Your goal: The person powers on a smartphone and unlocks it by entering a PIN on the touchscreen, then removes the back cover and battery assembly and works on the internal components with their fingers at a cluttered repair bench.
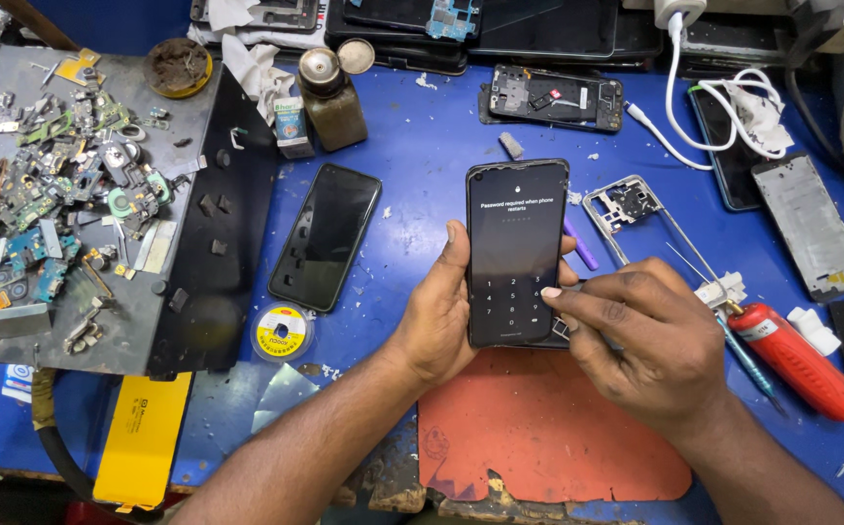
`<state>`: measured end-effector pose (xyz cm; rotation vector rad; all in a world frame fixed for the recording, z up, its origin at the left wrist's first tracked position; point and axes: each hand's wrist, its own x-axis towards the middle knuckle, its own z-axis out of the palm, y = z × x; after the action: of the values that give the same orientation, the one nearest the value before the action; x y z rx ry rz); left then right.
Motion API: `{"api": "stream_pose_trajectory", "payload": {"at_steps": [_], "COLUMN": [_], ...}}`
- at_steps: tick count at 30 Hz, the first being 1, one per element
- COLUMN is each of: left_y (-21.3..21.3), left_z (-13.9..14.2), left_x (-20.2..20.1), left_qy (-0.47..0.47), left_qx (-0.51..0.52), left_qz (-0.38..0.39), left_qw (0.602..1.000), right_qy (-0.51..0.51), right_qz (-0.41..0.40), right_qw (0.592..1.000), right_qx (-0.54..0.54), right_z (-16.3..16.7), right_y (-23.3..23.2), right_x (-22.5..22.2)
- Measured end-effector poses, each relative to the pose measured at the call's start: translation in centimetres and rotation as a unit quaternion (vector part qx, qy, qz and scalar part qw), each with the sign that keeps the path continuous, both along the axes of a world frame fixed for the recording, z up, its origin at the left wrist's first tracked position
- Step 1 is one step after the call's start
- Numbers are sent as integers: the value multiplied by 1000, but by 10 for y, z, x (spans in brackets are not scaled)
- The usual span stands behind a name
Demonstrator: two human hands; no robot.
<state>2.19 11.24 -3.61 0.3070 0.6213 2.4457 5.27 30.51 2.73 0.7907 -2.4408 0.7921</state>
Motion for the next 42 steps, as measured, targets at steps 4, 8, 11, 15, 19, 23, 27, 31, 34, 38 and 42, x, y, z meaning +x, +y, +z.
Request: {"api": "stream_pose_trajectory", "payload": {"at_steps": [4,8,11,15,19,23,27,31,34,38,42], "left_y": [-1,-1,-1,1,4,3,1,-3,-3,-4,-4], "left_z": [-1,-1,-1,1,0,0,2,8,12,14,14], "left_x": [1,1,1,1,0,0,0,0,1,0,0], "left_qy": [3,5,17,30,17,22,25,45,45,30,30], "left_qx": [-6,-1,-2,-8,-29,-38,-21,-40,-51,-54,-54], "left_qz": [0,8,22,33,36,48,46,52,45,36,39], "left_qw": [1000,1000,1000,999,999,998,998,997,997,997,997], "right_qy": [-5,-5,-2,4,-1,-2,0,-10,-5,13,9], "right_qz": [1,1,5,8,10,6,2,-8,-2,10,13], "right_qw": [1000,1000,1000,1000,1000,1000,1000,1000,1000,1000,1000], "right_qx": [-2,0,-2,-8,-10,-15,-7,-9,-14,-19,-18], "right_z": [-1,-1,0,2,2,3,7,9,8,5,4], "right_y": [0,-1,-2,-2,-3,-6,-9,-12,-11,-7,-4], "right_x": [1,1,1,-1,-1,0,1,3,3,2,1]}}
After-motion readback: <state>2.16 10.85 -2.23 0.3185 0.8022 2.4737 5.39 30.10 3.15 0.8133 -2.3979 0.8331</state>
